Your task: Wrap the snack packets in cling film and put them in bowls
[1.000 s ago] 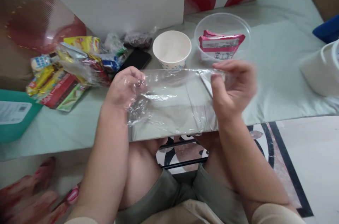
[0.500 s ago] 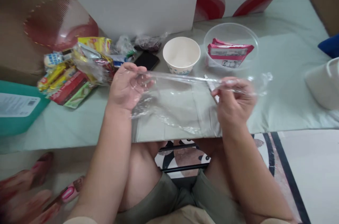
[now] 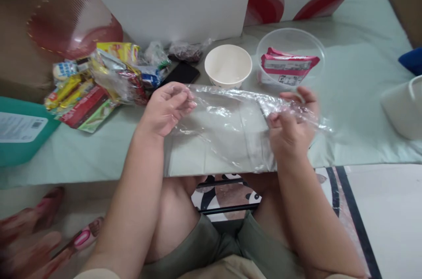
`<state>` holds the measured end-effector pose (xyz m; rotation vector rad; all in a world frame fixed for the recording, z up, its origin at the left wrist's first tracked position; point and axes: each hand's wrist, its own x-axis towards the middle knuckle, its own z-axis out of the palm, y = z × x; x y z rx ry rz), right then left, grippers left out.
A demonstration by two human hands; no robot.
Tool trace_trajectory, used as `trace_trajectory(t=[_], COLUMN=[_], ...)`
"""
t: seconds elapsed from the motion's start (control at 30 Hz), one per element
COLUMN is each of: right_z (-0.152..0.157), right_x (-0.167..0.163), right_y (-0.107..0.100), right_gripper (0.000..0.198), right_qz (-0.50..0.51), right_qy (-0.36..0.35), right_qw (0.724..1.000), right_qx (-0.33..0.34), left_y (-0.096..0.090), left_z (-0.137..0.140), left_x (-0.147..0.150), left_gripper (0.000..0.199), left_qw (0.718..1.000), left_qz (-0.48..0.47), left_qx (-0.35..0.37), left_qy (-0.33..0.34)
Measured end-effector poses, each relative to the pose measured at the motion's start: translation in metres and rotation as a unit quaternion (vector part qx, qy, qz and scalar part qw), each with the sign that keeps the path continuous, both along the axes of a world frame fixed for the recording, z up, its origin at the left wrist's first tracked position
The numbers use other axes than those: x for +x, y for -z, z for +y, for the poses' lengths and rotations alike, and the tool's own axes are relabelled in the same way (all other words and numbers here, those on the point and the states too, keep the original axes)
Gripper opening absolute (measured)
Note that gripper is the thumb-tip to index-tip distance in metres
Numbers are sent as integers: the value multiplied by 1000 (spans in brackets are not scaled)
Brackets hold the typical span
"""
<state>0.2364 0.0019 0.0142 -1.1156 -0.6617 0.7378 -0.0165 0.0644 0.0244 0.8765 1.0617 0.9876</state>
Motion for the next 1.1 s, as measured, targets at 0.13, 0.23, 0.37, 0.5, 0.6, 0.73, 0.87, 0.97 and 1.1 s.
trace_trajectory(t=[0.13,0.23,0.37,0.5,0.6,0.73,0.87,0.97,1.1], right_z=[2,6,7,1,-2,-1,0,-1,-4], right_x=[1,5,14,21,21,14,9,9,12], right_y=[9,9,5,2,-3,-5,-3,-4,-7], right_gripper=[27,23,22,27,42,59,37,35,32], right_qz=[-48,-91,-90,0,73,81,23,-2,20], right_qy=[-13,65,119,13,-26,-89,-56,-12,-16], right_qw=[998,992,983,998,997,988,995,999,999], right_qx=[-25,58,111,59,25,-97,-73,-30,-36], left_y=[-2,-4,-5,-5,-6,-8,-5,0,0], left_z=[0,0,2,3,5,6,5,4,3], left_x=[2,2,-1,-3,-2,-3,-3,-2,-2], left_gripper=[15,16,14,13,13,10,8,13,14], left_qw=[999,998,998,999,997,992,993,996,996], left_qz=[-6,0,-28,-42,-62,-100,-100,-80,-71], left_qx=[28,24,23,-7,-35,-52,-38,-2,35], left_qy=[-38,-50,-55,-22,-32,-50,-41,-31,-40])
